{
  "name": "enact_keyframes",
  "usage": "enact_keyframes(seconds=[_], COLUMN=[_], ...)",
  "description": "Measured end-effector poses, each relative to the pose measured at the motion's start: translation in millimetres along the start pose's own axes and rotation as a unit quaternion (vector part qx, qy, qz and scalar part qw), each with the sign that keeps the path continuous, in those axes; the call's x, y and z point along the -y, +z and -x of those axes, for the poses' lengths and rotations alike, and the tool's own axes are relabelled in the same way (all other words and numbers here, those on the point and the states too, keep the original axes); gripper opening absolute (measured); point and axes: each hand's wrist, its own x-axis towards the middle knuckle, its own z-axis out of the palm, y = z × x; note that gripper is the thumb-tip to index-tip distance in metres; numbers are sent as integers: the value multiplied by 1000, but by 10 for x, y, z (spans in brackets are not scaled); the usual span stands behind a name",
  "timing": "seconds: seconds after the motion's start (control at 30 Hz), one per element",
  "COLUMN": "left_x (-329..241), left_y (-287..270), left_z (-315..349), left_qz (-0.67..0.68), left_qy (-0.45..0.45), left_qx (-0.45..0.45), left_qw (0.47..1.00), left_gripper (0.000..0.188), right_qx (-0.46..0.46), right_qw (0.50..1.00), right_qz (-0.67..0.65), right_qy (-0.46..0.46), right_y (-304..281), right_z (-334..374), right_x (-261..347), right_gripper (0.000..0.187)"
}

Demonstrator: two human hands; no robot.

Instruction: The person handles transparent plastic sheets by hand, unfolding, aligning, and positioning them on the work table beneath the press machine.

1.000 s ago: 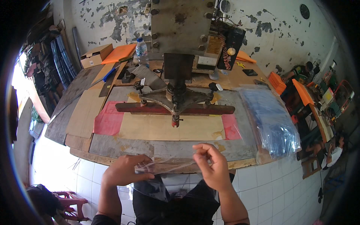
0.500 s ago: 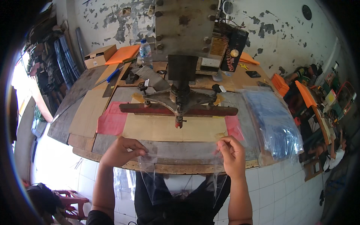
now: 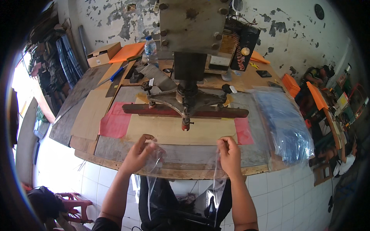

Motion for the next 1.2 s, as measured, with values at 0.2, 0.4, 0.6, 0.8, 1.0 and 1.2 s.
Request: enact_keyframes(seconds=[0.2, 0.4, 0.6, 0.8, 1.0, 1.2], left_x=[-334, -241, -509, -966, -1189, -1043], left_y=[-84, -106, -35, 113, 188, -48], left_z=[124, 141, 303, 347, 403, 428], left_qz=[87, 189, 108, -59, -149, -138], left_qy=[-63, -81, -42, 106, 201, 80], left_qx=[126, 71, 26, 103, 145, 207], left_qw=[986, 976, 993, 987, 957, 965], left_gripper=[63, 38, 17, 21, 33, 48], right_qx=[-35, -37, -22, -2, 203, 195], right_qw=[998, 991, 989, 909, 924, 965], right_qz=[-51, -124, 143, 259, 207, 81], right_qy=[24, 43, -3, -326, -249, -154], right_y=[-63, -63, -192, 75, -106, -435], right_z=[-12, 1, 111, 310, 249, 121], right_x=[-143, -127, 302, 1514, 1701, 1468], right_gripper=[22, 22, 24, 44, 23, 14])
